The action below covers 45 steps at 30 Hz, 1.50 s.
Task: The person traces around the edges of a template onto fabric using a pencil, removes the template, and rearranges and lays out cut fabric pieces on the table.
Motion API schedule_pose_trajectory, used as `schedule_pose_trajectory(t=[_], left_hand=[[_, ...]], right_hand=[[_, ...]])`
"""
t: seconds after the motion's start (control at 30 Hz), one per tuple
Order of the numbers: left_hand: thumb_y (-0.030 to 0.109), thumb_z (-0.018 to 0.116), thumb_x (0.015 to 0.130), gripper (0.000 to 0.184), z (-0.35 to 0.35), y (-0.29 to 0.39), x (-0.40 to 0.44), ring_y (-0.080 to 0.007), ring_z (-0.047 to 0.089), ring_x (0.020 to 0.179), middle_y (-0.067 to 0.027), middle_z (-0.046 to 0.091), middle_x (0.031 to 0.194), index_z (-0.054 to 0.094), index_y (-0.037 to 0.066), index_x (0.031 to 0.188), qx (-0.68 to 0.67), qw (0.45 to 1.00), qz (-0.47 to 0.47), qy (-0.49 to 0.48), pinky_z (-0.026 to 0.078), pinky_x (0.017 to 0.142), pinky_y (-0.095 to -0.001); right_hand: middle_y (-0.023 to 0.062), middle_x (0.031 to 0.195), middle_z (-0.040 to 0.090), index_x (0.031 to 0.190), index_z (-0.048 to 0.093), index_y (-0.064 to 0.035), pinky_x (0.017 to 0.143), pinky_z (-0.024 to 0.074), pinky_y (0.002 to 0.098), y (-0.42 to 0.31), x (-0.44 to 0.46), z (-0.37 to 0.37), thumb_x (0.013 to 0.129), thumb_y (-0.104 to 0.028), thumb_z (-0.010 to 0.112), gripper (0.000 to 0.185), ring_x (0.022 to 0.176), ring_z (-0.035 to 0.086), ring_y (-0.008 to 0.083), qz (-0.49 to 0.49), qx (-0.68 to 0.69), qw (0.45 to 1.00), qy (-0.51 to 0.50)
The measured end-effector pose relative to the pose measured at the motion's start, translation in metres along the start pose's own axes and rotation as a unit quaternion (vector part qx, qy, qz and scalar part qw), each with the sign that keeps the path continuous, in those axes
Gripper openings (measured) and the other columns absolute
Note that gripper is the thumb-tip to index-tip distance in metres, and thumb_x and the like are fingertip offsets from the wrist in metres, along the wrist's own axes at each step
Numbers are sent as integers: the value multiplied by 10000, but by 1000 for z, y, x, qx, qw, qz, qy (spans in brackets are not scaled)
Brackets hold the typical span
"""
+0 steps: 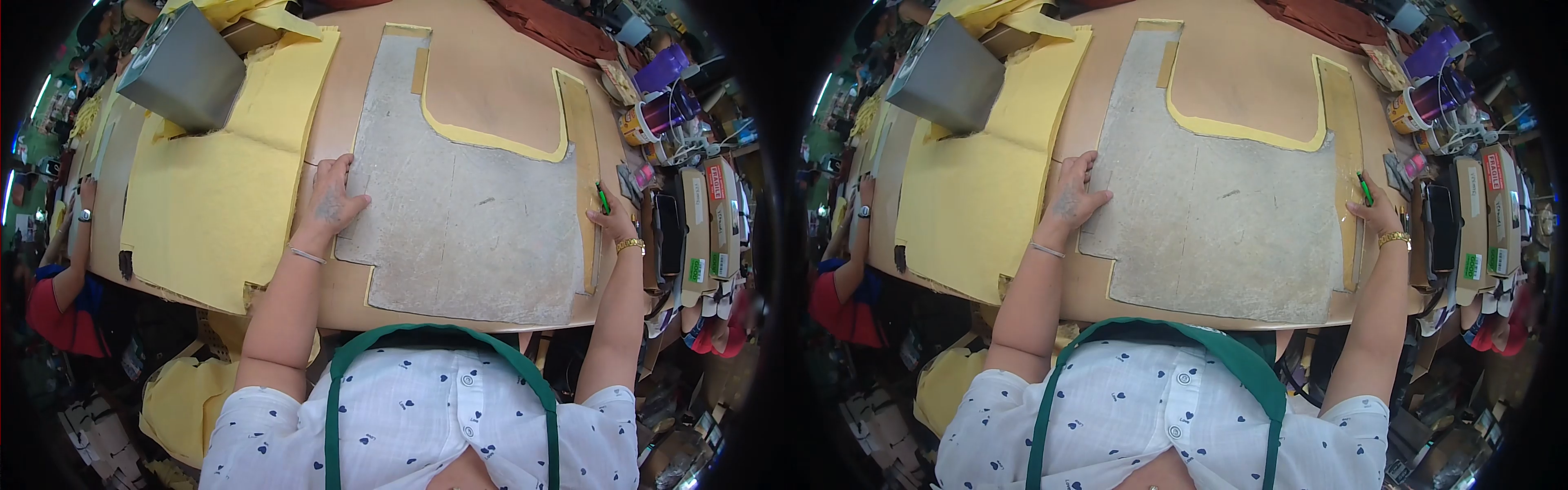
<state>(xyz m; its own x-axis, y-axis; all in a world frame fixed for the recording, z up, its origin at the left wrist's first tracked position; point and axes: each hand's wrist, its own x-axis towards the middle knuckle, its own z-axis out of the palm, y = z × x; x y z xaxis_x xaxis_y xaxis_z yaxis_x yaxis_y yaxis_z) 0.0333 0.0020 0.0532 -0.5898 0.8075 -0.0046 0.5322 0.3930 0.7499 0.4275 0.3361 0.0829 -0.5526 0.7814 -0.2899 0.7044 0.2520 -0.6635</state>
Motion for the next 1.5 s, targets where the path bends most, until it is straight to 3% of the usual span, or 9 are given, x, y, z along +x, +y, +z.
schedule_pose_trajectory(t=[0.27, 0.4, 0.43, 0.57, 0.67, 0.93, 1.23, 1.37, 1.5], left_hand=[[75, 668, 635, 603, 3, -10, 3, -241, 470, 928, -151, 410, 1049, 405, -1, 1172, 6, 1000, 21, 20, 422, 817, -312], [78, 636, 684, 501, -8, 5, 15, -202, 513, 831, -147, 466, 997, 445, -2, 1140, -13, 998, -40, 48, 447, 744, -287], [88, 627, 697, 475, -11, 0, 24, -197, 518, 806, -144, 475, 986, 456, -1, 1132, -13, 997, -11, 76, 448, 734, -286], [141, 592, 746, 381, -23, -7, 84, -195, 536, 753, -143, 501, 961, 501, -2, 1087, -10, 984, 99, 145, 451, 714, -285], [185, 568, 772, 321, -25, 15, 145, -207, 555, 748, -150, 545, 925, 542, -11, 1025, 9, 981, 132, 142, 451, 716, -288], [232, 561, 765, 282, -12, 19, 311, -245, 590, 768, -161, 618, 821, 597, -11, 903, 84, 986, 114, 89, 442, 714, -306], [356, 638, 659, 472, -5, 37, 401, -281, 570, 914, -202, 583, 970, 601, -16, 949, 259, 953, -110, -113, 428, 801, -340], [372, 611, 678, 496, -6, 34, 406, -286, 542, 977, -199, 543, 1066, 585, -28, 970, 355, 924, -73, -118, 422, 824, -343], [315, 560, 754, 369, 0, 26, 406, -281, 585, 819, -177, 611, 879, 606, -23, 895, 412, 906, -1, -93, 432, 736, -339]], right_hand=[[151, 1290, 367, 1306, 241, 9, 986, 235, 266, 1, 2, 1, 648, -79, 701, 807, 1198, 336, 209, -6, -25, 1000, -5], [142, 1227, 435, 1291, 255, 37, 876, 382, 278, -2, 3, -2, 641, -99, 714, 807, 1061, 469, 194, 14, 5, 1000, -4], [141, 1095, 518, 1251, 344, 22, 772, 443, 302, -37, -3, -2, 652, -125, 710, 717, 914, 541, 201, 78, -151, 985, 3], [167, 992, 541, 1066, 522, -30, 736, 451, 340, -106, 20, 60, 704, -131, 655, 399, 810, 550, 268, -165, -114, 949, 242], [148, 981, 525, 990, 559, -36, 792, 420, 351, -195, 23, 151, 695, -82, 600, 302, 944, 489, 279, -288, -80, 941, 160], [73, 746, 452, 875, 536, -57, 583, 434, 339, -227, 31, 233, 668, -118, 563, 218, 716, 463, 239, -425, -84, 900, 48], [40, 707, 440, 901, 564, -82, 551, 406, 303, -223, 35, 235, 706, -157, 592, 211, 680, 451, 200, -391, -62, 917, 41], [40, 716, 440, 900, 564, -82, 556, 413, 301, -222, 35, 236, 706, -157, 591, 210, 690, 453, 200, -387, -58, 920, 37], [40, 725, 442, 897, 563, -80, 564, 420, 300, -222, 35, 236, 689, -147, 593, 220, 703, 456, 200, -388, -52, 919, 39]])
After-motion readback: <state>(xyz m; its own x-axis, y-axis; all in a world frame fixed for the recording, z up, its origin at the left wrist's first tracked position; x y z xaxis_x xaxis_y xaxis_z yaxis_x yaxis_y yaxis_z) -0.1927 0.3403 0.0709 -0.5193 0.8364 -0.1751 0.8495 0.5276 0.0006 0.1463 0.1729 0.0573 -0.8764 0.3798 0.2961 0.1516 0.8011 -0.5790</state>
